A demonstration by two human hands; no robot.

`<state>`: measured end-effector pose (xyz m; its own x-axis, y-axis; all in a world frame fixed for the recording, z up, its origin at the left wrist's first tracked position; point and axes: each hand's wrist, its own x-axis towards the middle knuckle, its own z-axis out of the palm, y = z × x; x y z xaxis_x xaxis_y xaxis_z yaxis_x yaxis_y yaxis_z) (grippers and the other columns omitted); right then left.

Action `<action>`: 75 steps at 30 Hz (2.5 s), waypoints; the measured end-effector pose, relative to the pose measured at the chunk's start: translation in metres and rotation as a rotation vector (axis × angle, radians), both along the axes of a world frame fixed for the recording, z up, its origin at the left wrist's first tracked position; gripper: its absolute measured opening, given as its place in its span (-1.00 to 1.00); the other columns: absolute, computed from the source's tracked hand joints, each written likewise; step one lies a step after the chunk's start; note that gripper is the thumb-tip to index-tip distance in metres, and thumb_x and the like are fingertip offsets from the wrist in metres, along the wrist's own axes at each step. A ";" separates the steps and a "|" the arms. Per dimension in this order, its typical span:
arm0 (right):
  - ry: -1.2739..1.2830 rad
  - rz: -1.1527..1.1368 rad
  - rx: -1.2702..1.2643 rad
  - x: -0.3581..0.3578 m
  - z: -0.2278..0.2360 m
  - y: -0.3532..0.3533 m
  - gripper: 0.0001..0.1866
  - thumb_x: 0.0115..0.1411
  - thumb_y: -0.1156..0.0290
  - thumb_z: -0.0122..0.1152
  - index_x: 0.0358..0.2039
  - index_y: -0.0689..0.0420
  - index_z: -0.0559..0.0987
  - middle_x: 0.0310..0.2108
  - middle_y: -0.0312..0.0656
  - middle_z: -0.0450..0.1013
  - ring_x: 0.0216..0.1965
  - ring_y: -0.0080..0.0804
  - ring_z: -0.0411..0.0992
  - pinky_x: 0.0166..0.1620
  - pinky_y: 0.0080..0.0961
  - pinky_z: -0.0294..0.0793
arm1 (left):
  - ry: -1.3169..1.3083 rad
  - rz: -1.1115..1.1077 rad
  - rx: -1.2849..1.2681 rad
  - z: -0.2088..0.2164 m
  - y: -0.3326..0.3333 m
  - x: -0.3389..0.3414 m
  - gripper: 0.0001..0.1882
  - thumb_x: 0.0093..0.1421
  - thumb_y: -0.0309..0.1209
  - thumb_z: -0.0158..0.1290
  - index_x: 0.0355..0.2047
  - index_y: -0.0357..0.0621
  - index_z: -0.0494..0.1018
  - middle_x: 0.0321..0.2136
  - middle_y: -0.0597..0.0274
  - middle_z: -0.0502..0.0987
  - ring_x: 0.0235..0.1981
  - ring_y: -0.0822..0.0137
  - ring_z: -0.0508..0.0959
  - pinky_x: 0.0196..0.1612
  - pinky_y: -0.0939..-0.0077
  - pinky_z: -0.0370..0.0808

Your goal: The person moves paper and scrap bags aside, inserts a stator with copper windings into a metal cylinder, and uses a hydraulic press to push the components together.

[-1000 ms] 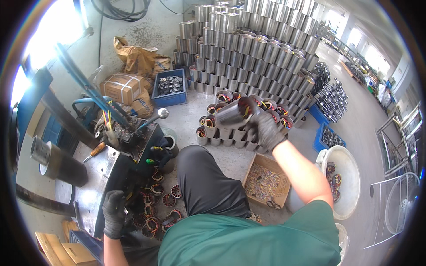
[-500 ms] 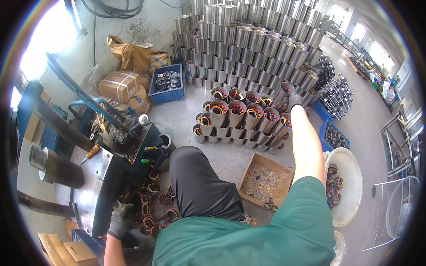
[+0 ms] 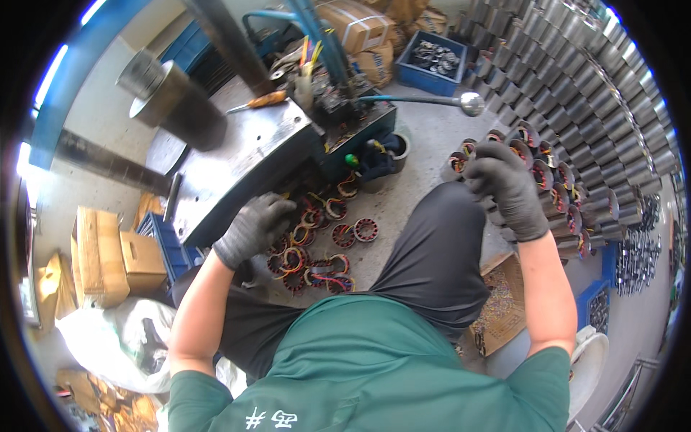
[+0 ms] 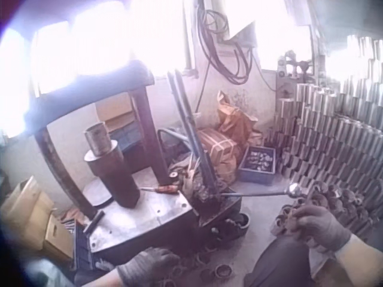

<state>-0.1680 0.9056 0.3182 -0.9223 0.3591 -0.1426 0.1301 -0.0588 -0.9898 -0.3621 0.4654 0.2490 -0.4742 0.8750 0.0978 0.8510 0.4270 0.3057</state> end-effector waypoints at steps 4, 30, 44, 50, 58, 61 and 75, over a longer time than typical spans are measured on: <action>0.281 0.736 0.752 -0.096 -0.031 -0.107 -0.68 0.27 0.29 0.24 -0.02 0.16 0.62 -0.19 -0.03 0.63 -0.14 -0.19 0.62 -0.05 -0.27 0.58 | -0.052 0.084 0.130 0.022 -0.003 -0.012 -0.67 0.22 -0.44 0.25 0.01 -0.11 0.57 -0.09 0.05 0.62 -0.07 -0.06 0.63 0.05 0.15 0.59; -0.784 0.510 1.013 -0.147 -0.457 -0.230 0.09 0.07 0.07 0.49 0.50 -0.12 0.04 0.40 0.14 0.15 0.27 0.18 0.39 0.21 -0.05 0.52 | -0.023 0.141 0.026 0.035 -0.031 -0.025 -0.53 0.12 -0.28 0.26 0.05 -0.08 0.56 -0.13 0.05 0.56 -0.06 0.02 0.60 0.02 0.14 0.56; -0.640 0.661 1.132 -0.183 -0.402 -0.221 -0.38 0.32 0.07 0.26 0.30 0.09 0.45 0.27 0.04 0.41 0.20 0.03 0.46 0.22 -0.13 0.50 | -0.192 0.199 -0.244 0.011 -0.003 -0.039 -0.43 0.12 -0.33 0.31 0.18 -0.01 0.50 0.04 0.03 0.54 0.13 0.03 0.56 0.20 0.13 0.50; -0.502 0.730 0.164 -0.194 -0.230 -0.230 -0.66 0.33 0.46 0.14 0.11 0.14 0.55 -0.04 -0.10 0.60 -0.04 -0.24 0.61 -0.02 -0.26 0.63 | -0.288 0.319 -0.320 0.007 -0.006 -0.030 0.16 -0.07 0.06 0.47 0.47 0.04 0.16 0.27 -0.08 0.38 0.28 -0.10 0.43 0.35 0.05 0.39; -0.020 0.579 -0.289 -0.162 -0.159 -0.237 -0.64 0.39 0.34 0.12 0.16 0.12 0.52 0.02 -0.16 0.57 0.01 -0.34 0.59 0.10 -0.28 0.61 | -0.554 0.388 0.298 0.003 0.007 -0.005 0.20 -0.13 -0.17 0.55 0.42 -0.24 0.09 0.18 -0.18 0.41 0.22 -0.09 0.48 0.34 0.15 0.42; -0.087 0.543 -0.691 -0.161 -0.129 -0.246 -0.59 0.41 0.23 0.16 0.19 0.09 0.47 0.00 -0.13 0.54 0.03 -0.36 0.54 0.11 -0.35 0.56 | -0.772 0.459 0.703 0.010 0.001 -0.001 0.06 -0.18 -0.36 0.58 0.28 -0.14 0.19 0.00 0.08 0.46 0.03 0.28 0.51 0.16 0.34 0.54; 0.030 0.172 -0.702 -0.199 -0.092 -0.232 -0.62 0.26 0.39 0.19 0.08 0.19 0.50 -0.11 -0.10 0.56 -0.06 -0.30 0.55 0.07 -0.31 0.59 | 0.189 1.227 -0.161 0.034 -0.098 -0.117 -0.20 0.08 -0.07 0.28 0.35 0.12 0.34 0.17 -0.19 0.41 0.24 -0.17 0.40 0.36 -0.02 0.31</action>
<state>-0.3666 0.6733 0.2263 -0.9646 0.0418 -0.2604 0.1681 -0.6632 -0.7293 -0.4788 0.3671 0.2826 -0.9744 -0.1254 0.1864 -0.1096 0.9896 0.0930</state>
